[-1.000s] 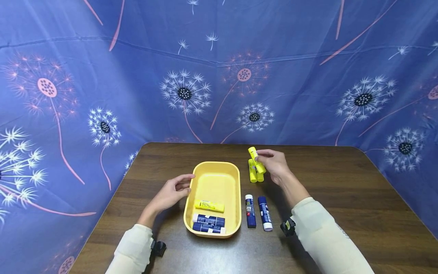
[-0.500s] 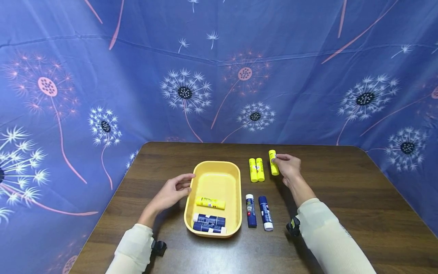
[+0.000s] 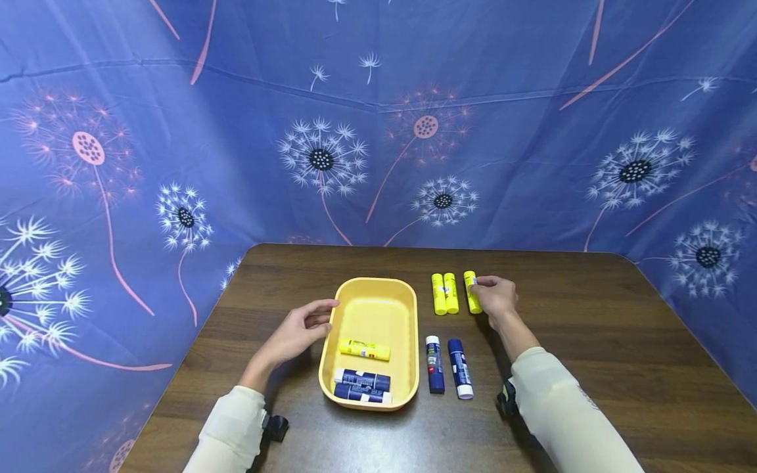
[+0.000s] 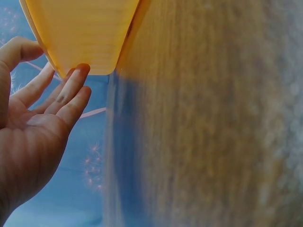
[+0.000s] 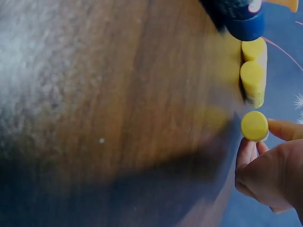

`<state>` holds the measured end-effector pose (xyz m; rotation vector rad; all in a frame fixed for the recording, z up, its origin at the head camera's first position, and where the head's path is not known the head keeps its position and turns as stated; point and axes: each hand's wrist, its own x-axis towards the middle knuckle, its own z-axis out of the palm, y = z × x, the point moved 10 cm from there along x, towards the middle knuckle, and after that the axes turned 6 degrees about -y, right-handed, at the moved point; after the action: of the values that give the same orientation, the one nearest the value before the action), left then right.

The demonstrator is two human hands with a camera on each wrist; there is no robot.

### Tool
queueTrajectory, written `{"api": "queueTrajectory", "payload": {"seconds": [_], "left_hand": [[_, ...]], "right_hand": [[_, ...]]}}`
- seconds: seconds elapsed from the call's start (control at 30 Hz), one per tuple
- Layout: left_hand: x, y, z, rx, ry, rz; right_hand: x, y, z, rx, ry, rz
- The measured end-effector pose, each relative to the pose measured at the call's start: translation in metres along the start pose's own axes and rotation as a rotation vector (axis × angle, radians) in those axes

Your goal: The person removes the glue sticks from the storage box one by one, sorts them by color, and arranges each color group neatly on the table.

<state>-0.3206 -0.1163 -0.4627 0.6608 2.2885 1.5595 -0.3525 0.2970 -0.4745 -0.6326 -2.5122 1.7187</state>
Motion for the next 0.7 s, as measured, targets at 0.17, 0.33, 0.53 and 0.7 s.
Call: {"api": "queueTrajectory", "payload": {"seconds": [0.17, 0.33, 0.53, 0.7], "left_hand": [[0.0001, 0.0004, 0.0020, -0.009, -0.008, -0.004], [0.0017, -0.0010, 0.0020, -0.003, -0.006, -0.009], [0.0029, -0.0035, 0.0000, -0.005, -0.005, -0.002], [0.0025, -0.0035, 0.0008, -0.012, -0.014, -0.007]], "right_hand": [[-0.0005, 0.0039, 0.0004, -0.012, 0.020, 0.009], [-0.0002, 0.0073, 0.0005, -0.014, 0.021, 0.017], [0.0008, 0.0060, 0.0049, -0.030, 0.017, 0.001], [0.0013, 0.0061, 0.0054, -0.054, 0.025, 0.001]]}}
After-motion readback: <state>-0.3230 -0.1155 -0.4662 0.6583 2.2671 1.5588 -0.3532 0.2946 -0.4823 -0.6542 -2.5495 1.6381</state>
